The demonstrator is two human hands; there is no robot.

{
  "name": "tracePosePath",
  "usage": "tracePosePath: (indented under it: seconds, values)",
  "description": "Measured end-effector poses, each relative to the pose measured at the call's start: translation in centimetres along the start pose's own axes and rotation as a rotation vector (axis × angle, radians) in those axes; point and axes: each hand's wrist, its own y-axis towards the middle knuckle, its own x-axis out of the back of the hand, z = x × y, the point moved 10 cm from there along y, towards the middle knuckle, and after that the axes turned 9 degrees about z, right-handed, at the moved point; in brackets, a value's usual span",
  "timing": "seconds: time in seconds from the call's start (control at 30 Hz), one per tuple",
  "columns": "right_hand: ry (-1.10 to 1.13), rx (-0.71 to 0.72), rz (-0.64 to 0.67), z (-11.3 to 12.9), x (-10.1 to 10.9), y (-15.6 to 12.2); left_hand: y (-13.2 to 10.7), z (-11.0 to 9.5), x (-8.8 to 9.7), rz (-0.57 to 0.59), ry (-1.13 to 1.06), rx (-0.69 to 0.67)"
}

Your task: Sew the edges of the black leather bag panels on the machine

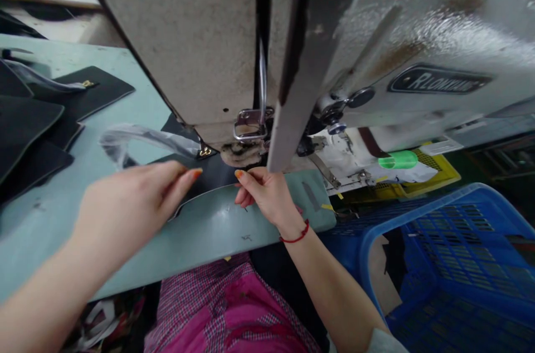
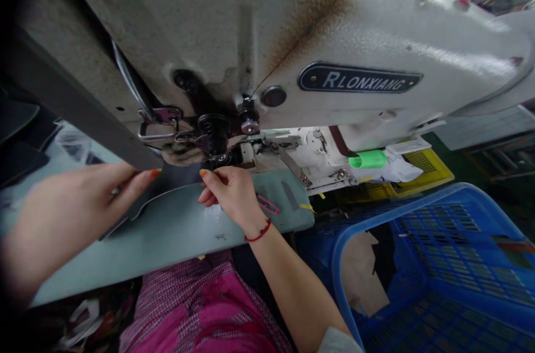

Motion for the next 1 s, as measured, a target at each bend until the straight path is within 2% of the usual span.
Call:
tracePosePath:
  seconds: [0.03,0.07,0.1,0.13,0.17,0.23,0.3,0.37,0.47,0.53,0.7,0.8,1.0]
  values:
    - [0.002,0.005,-0.002,0.0,0.0,0.0,-1.4,-0.9,-1.7,0.036,-0.167,-0.026]
    - [-0.001,0.009,-0.005,-0.1,0.0,0.0,-2.5,-1.6,-4.2,0.113,-0.425,-0.029]
    - [-0.007,0.014,-0.011,-0.1,0.0,-0.1,-3.5,-2.0,-7.1,0.197,-0.692,0.032]
    - [-0.016,0.018,-0.016,0.0,0.0,-0.1,-4.1,-2.1,-9.6,0.224,-0.963,0.127]
    - [-0.028,0.023,-0.021,0.0,0.1,-0.1,-4.4,-2.4,-11.9,0.229,-1.217,0.212]
    - [-0.052,0.032,-0.034,0.3,0.2,-0.2,-3.8,-2.6,-14.3,0.13,-1.578,0.307]
    - [-0.073,0.04,-0.04,0.5,0.2,-0.2,-2.2,-2.3,-14.6,0.011,-1.723,0.32]
    - [-0.086,0.039,-0.043,0.6,0.2,-0.3,-0.9,-1.5,-13.7,-0.079,-1.715,0.334]
    - [-0.054,0.034,-0.064,0.2,0.1,-0.4,-0.4,-0.3,-12.5,-0.164,-1.653,0.391]
    - [0.028,0.034,-0.083,-0.5,-0.1,-0.6,-0.6,-0.3,-12.5,-0.146,-1.662,0.417]
    - [0.252,0.044,-0.13,-2.1,-0.7,-0.8,-0.6,-2.6,-14.2,0.077,-1.863,0.443]
    - [0.19,0.059,-0.158,-1.7,-0.5,-0.8,-0.4,-2.3,-14.4,0.086,-1.873,0.472]
    - [-0.083,0.107,-0.182,0.2,0.4,-1.1,-0.4,0.1,-13.9,0.073,-1.644,0.565]
